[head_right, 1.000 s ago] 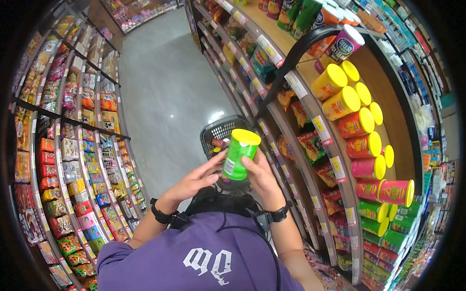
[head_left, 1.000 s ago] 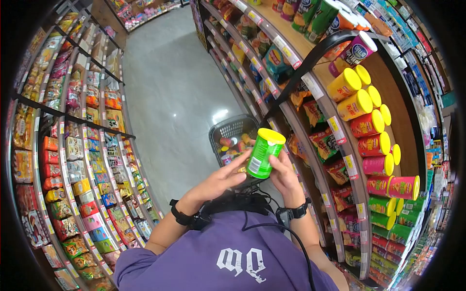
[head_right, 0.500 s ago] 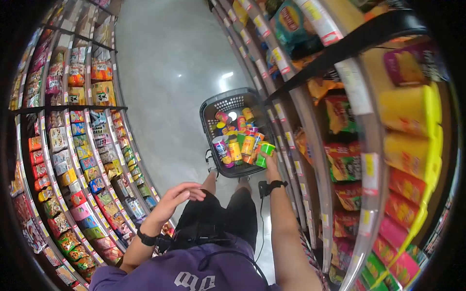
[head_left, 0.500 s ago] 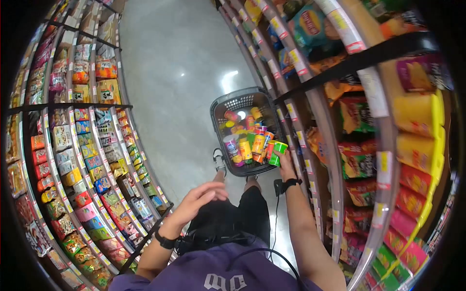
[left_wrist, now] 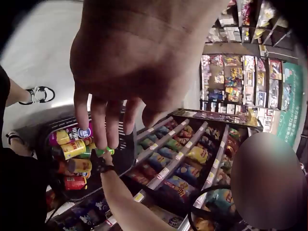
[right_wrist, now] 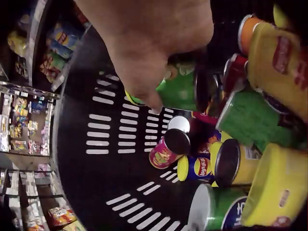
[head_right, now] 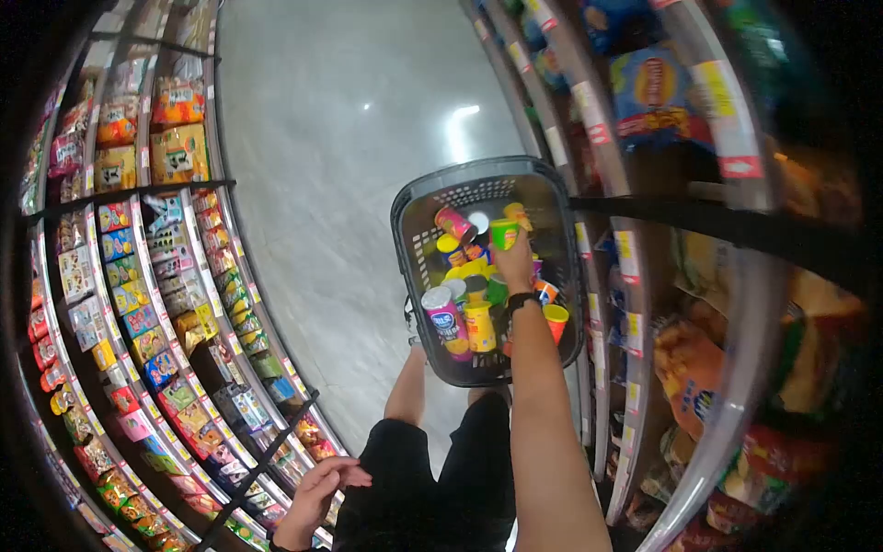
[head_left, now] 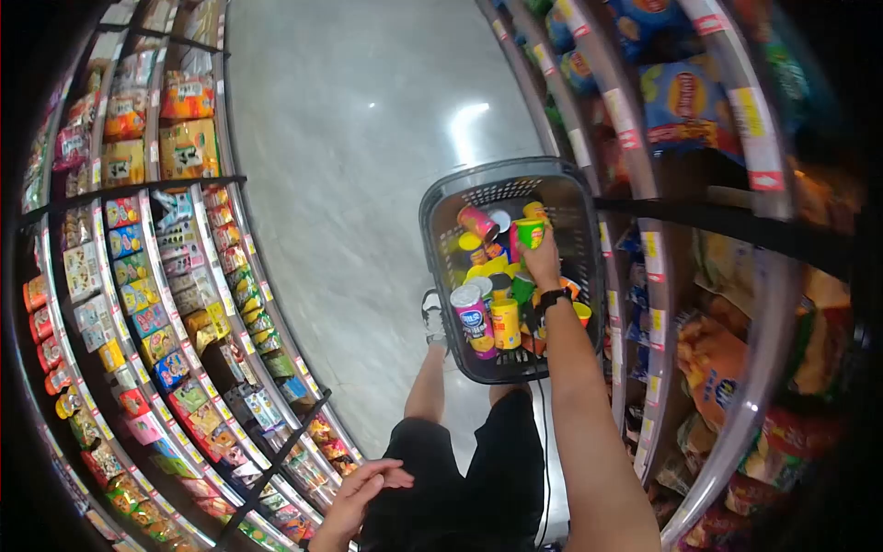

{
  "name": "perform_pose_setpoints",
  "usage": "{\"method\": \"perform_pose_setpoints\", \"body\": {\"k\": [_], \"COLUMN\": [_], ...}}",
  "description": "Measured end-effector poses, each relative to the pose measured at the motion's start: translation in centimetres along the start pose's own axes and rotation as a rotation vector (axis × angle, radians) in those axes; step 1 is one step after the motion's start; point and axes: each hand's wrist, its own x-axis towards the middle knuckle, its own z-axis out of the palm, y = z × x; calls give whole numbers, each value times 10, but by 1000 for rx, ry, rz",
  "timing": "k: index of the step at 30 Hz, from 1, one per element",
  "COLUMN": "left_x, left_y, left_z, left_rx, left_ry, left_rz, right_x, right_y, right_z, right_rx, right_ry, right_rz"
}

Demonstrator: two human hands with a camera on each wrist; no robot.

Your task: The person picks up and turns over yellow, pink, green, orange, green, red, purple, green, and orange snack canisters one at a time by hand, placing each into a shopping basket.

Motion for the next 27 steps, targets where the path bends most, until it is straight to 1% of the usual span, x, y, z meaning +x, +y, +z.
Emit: {"method": "perform_pose_setpoints", "body": {"k": [1, 2, 3, 5, 7, 8, 9, 11, 12, 13, 15, 17, 18, 19, 20, 21, 22, 23, 24, 25, 27], "left_x": [4, 8, 11, 18, 21, 23, 26, 26, 25, 22, 15, 0, -9, -21, -32, -43, -53, -65, -79, -88, -100], "left_y": [-3, -8, -13, -18, -20, -22, -23, -19, -13, -8, 2, 24, 36, 48, 65, 79, 94, 111, 131, 145, 169], "left_z": [3, 6, 7, -1, -14, -13, -12, -7, -5, -4, -2, 10, 15, 22, 30, 36, 41, 48, 60, 69, 82], "left_rx": [-25, -36, -38, -41, -5, -64, -69, -97, -55, -55, -59, -51, -45, -41, -19, -1, -12, -12, 13, 61, 76], "left_ry": [22, 34, 48, 61, -110, -59, -63, 70, 95, 80, -31, -90, -139, -189, -238, -290, -347, -416, -460, -548, -621], "left_rz": [-11, -23, -53, -81, -132, -112, -109, -54, -104, -100, -26, 35, 82, 126, 168, 204, 254, 294, 342, 357, 466], "right_x": [9, 17, 24, 35, 42, 50, 56, 42, 40, 35, 3, -42, -58, -98, -117, -162, -204, -236, -254, -302, -350], "right_y": [8, 14, 20, 19, 27, 38, 50, 40, 47, 54, 37, 22, 40, 9, 31, -7, -34, -47, -34, -94, -115], "right_z": [12, 25, 35, 41, 48, 57, 60, 51, 50, 43, 13, -14, -23, -60, -74, -120, -157, -192, -206, -269, -332], "right_rx": [-46, -103, -109, -228, -237, -240, -244, -259, -217, -178, -96, -77, 180, 70, 187, -18, 112, 290, 386, 505, 479], "right_ry": [-23, 29, 18, -27, -43, -50, -55, -27, -55, -83, -129, -27, -63, -42, -52, -58, -17, -63, -46, -109, 63], "right_rz": [-12, -26, -23, 120, 79, 66, 55, 40, -20, -79, -40, -78, -178, -42, -264, -62, -80, -116, -105, 41, -95]}}
